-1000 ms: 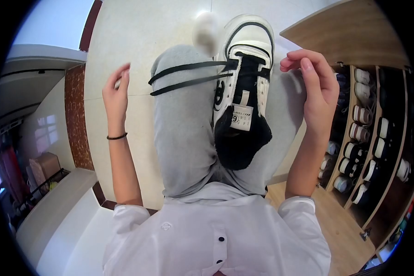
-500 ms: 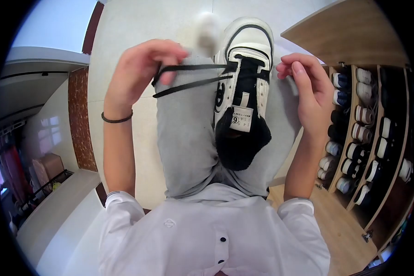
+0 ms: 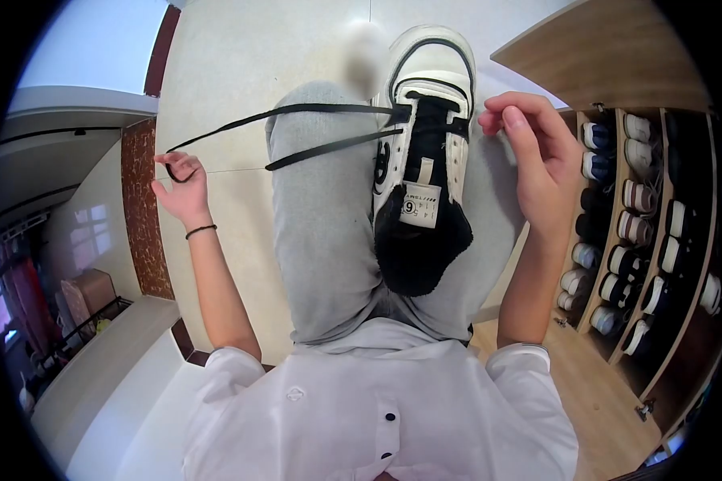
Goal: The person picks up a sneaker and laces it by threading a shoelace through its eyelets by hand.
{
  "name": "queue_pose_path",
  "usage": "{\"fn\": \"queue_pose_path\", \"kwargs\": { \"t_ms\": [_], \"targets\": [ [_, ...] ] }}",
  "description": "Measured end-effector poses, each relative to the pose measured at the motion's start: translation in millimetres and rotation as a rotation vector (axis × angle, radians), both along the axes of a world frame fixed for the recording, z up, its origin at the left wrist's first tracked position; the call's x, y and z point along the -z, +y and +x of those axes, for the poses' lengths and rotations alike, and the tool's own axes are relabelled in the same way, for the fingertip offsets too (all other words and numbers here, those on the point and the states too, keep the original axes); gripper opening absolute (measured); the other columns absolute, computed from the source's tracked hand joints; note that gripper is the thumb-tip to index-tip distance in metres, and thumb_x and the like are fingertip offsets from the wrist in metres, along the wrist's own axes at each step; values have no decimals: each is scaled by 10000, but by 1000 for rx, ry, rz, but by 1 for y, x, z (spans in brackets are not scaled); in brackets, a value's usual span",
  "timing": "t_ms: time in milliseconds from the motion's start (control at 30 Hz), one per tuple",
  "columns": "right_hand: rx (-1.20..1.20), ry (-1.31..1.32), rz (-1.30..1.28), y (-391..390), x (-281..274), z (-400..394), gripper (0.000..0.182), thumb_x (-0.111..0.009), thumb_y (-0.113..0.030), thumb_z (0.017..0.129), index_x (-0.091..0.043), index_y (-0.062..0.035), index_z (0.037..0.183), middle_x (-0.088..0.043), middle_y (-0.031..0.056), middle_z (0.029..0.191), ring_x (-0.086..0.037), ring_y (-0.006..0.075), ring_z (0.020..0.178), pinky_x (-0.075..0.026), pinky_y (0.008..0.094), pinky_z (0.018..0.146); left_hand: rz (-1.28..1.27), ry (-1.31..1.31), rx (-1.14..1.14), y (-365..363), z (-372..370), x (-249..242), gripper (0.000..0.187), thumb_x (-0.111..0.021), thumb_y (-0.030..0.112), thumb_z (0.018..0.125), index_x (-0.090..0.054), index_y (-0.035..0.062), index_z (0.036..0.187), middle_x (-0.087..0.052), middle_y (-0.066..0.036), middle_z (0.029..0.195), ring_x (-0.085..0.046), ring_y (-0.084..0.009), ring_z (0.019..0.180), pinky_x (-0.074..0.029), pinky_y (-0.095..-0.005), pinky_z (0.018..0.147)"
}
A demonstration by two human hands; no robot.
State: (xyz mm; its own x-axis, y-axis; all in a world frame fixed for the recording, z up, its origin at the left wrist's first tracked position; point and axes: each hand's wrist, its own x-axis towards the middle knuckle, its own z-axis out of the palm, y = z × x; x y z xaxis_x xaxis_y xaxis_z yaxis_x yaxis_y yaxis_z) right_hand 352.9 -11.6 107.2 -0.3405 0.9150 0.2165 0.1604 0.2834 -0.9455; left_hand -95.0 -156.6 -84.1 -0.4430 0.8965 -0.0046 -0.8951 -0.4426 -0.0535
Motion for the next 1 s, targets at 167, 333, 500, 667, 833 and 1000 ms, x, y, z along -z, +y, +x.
{"fn": "queue_pose_path", "kwargs": {
  "t_ms": [167, 333, 500, 667, 833, 1000],
  "targets": [
    [-8, -9, 12, 0, 1, -1, 157, -585, -86, 992, -685, 22, 1047, -699, 44, 900, -628, 84, 844, -486, 229, 762, -259, -194, -180, -32, -3, 31, 624, -383, 517, 1027, -444, 29, 1411, -491, -164, 1494, -494, -344, 1327, -433, -464, 1013],
    [24, -87, -25, -5, -6, -4, 134, -667, -123, 933, -693, -10, 1000, -694, 43, 868, -636, 114, 850, -476, 269, 808, -531, -60, -103, -47, -25, 73, 461, -463, 295, 1046, -438, 14, 1411, -515, -166, 1439, -484, -275, 1332, -425, -425, 1020],
    [59, -661, 406, -22, -23, -13, 340, -824, -302, 761, -667, -75, 959, -625, 33, 812, -586, 226, 893, -358, 363, 942, -806, 894, -178, -28, -26, 54, 370, -507, 331, 1070, -568, 9, 1241, -626, -38, 1103, -554, -147, 1057, -438, -364, 901],
    [45, -830, 366, -34, -35, -19, 348, -830, -283, 752, -656, -65, 960, -624, 21, 794, -584, 222, 861, -407, 374, 847, -824, 1514, -369, 32, 49, -58, 250, -595, 278, 1042, -617, 30, 1064, -626, -2, 954, -535, -75, 798, -406, -247, 726],
    [66, -684, 65, -39, -38, -22, 266, -799, -178, 778, -666, -39, 962, -653, 58, 758, -607, 198, 664, -475, 336, 633, -592, 1717, -171, 51, 153, -158, 131, -628, 111, 1003, -669, -12, 1025, -621, 7, 825, -519, -57, 712, -396, -209, 598],
    [76, -472, -126, -37, -32, -16, 203, -749, -88, 824, -698, 12, 993, -706, 84, 784, -638, 122, 594, -502, 252, 585, -293, 2064, -126, 70, 215, -197, 172, -802, 23, 773, -769, 64, 937, -532, -17, 638, -480, -118, 558, -344, -267, 503]
  ]
}}
